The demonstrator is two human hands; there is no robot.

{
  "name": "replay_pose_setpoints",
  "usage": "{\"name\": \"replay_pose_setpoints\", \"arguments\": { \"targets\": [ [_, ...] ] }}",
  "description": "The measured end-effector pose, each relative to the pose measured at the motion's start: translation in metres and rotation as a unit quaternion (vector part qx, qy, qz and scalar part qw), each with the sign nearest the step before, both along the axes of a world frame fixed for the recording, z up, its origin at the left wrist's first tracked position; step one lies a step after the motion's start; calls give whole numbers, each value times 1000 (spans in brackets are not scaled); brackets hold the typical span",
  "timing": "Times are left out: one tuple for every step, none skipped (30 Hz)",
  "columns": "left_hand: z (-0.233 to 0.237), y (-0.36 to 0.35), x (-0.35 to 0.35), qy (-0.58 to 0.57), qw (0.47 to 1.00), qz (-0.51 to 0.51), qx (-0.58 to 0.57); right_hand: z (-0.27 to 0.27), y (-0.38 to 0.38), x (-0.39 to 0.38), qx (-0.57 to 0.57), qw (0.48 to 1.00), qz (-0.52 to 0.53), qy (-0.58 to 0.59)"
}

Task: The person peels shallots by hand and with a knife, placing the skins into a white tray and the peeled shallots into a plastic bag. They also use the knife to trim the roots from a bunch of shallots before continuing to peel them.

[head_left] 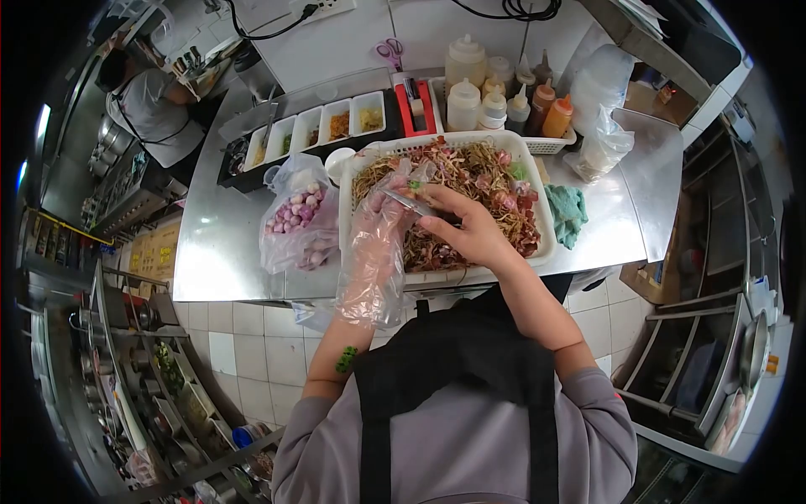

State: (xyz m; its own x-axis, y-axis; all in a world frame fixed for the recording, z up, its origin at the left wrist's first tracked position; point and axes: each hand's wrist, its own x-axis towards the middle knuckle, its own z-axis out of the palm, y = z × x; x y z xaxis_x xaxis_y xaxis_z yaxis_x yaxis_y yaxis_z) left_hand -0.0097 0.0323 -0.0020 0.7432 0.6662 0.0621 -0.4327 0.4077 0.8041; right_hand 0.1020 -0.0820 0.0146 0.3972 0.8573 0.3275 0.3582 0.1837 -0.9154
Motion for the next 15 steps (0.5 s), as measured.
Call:
{"name": "replay_pose_setpoints", "arguments": {
  "targets": [
    [3,-2,0,0,1000,0,0,0,0,0,24,1000,9,13],
    [8,-5,1,-16,1000,4,-2,0,-1,1,24,1000,9,13],
    [11,-6,1,-32,999,8,-3,2,-2,2,-9,998,19,54],
    [9,-5,0,-32,999,8,-3,2,-3,3,-41,994,30,94],
    [5,-3,-2,-24,1000,-7,17,3,-3,3,-41,994,30,94],
    [3,-2,-3,-15,999,-21,37,3,-3,2,-35,995,30,94],
    [2,-3,-2,-15,999,-22,38,3,-4,2,-29,995,29,95],
    [1,-5,0,2,1000,12,20,3,-4,1,-28,995,28,95],
    [1,-7,1,19,999,47,3,3,-5,1,-18,997,30,70],
    [0,-6,1,19,999,47,3,3,-5,0,-8,998,31,46],
    [-1,-5,0,1,999,43,-4,1,-4,0,-8,998,32,47],
    [-1,-5,-1,-18,999,38,-10,-1,-3,0,-3,998,36,57],
    [0,-6,-2,-18,999,38,-10,-2,-2,0,3,997,41,66],
    [3,-7,-3,-23,999,28,-2,-2,-2,0,3,997,41,66],
    [5,-8,-4,-28,999,18,6,0,-2,-2,10,998,34,48]
  ]
}}
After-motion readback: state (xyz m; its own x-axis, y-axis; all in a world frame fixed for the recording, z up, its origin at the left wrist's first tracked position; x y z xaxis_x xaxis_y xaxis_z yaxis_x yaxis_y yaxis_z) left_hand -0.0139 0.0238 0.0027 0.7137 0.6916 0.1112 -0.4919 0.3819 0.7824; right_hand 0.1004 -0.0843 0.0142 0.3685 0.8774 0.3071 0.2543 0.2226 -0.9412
